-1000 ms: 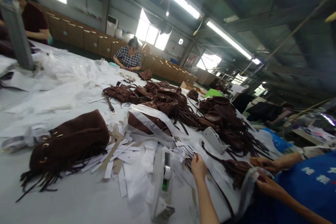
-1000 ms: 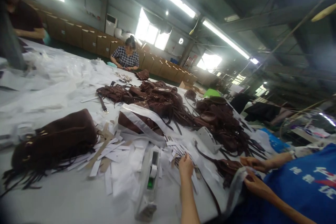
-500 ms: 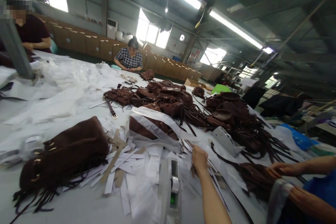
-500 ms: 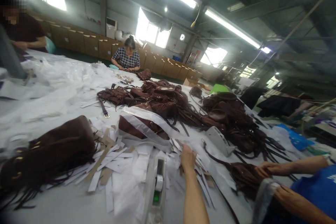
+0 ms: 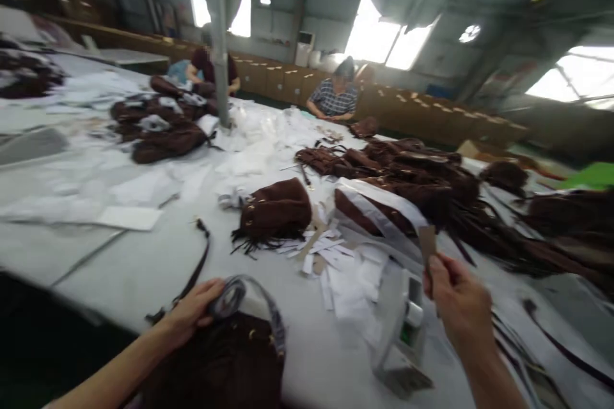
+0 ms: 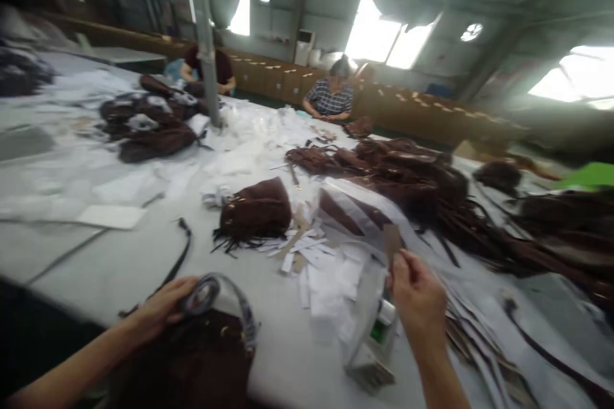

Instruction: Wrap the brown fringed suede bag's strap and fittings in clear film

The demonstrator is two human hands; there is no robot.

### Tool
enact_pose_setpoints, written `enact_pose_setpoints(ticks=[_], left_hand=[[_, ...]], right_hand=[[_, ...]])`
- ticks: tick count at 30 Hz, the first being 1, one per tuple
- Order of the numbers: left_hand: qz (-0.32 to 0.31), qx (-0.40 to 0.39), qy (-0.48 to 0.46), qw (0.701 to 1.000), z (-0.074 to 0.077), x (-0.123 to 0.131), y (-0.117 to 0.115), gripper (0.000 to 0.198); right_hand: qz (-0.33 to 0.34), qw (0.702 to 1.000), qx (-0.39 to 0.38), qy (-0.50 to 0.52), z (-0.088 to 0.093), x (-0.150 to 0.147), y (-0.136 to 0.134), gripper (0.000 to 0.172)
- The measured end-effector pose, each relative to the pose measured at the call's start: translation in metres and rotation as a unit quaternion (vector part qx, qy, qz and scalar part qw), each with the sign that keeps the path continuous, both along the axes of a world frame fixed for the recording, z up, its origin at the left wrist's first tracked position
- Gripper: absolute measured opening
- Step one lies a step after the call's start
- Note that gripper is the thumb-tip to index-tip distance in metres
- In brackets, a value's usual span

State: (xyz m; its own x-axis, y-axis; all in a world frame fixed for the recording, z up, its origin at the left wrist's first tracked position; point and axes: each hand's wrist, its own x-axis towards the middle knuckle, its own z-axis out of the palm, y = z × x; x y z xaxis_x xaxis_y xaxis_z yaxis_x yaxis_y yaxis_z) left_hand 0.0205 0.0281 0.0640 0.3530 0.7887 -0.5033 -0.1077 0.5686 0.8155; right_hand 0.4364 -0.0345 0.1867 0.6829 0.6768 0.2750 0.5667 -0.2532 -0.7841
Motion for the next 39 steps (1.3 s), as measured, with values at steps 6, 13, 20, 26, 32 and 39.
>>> enact_pose_setpoints(ticks=[6,13,20,26,32,39], left_hand=[[0.044,-0.009,-0.070,0.997,0.007,-0.007,-0.005,0.045],[-0.049,0.053,-0.076,0.994,0.020,-0.007,-0.018,0.045],[-0.078,0.182,0.042,0.979,0.028,-0.018,-0.025,0.051],[-0.116,0.407,0.105,0.900,0.042,-0.033,-0.034,0.026],[-0.050,0.308,-0.025,0.950,0.033,-0.029,-0.040,0.078],[-0.197,0.216,-0.029,0.956,0.051,-0.032,-0.026,0.046]], right_hand=[[0.267,0.925,-0.111,0.246,-0.062,-0.216,-0.033,0.041],[0.224,0.949,-0.071,0.212,-0.103,-0.290,-0.022,0.033],[0.180,0.832,0.003,0.524,-0.118,-0.324,-0.019,0.031],[0.249,0.750,-0.070,0.609,-0.117,-0.320,-0.035,0.032],[0.220,0.767,0.028,0.602,-0.112,-0.328,-0.029,0.029],[0.222,0.841,0.021,0.492,-0.104,-0.318,-0.029,0.031]])
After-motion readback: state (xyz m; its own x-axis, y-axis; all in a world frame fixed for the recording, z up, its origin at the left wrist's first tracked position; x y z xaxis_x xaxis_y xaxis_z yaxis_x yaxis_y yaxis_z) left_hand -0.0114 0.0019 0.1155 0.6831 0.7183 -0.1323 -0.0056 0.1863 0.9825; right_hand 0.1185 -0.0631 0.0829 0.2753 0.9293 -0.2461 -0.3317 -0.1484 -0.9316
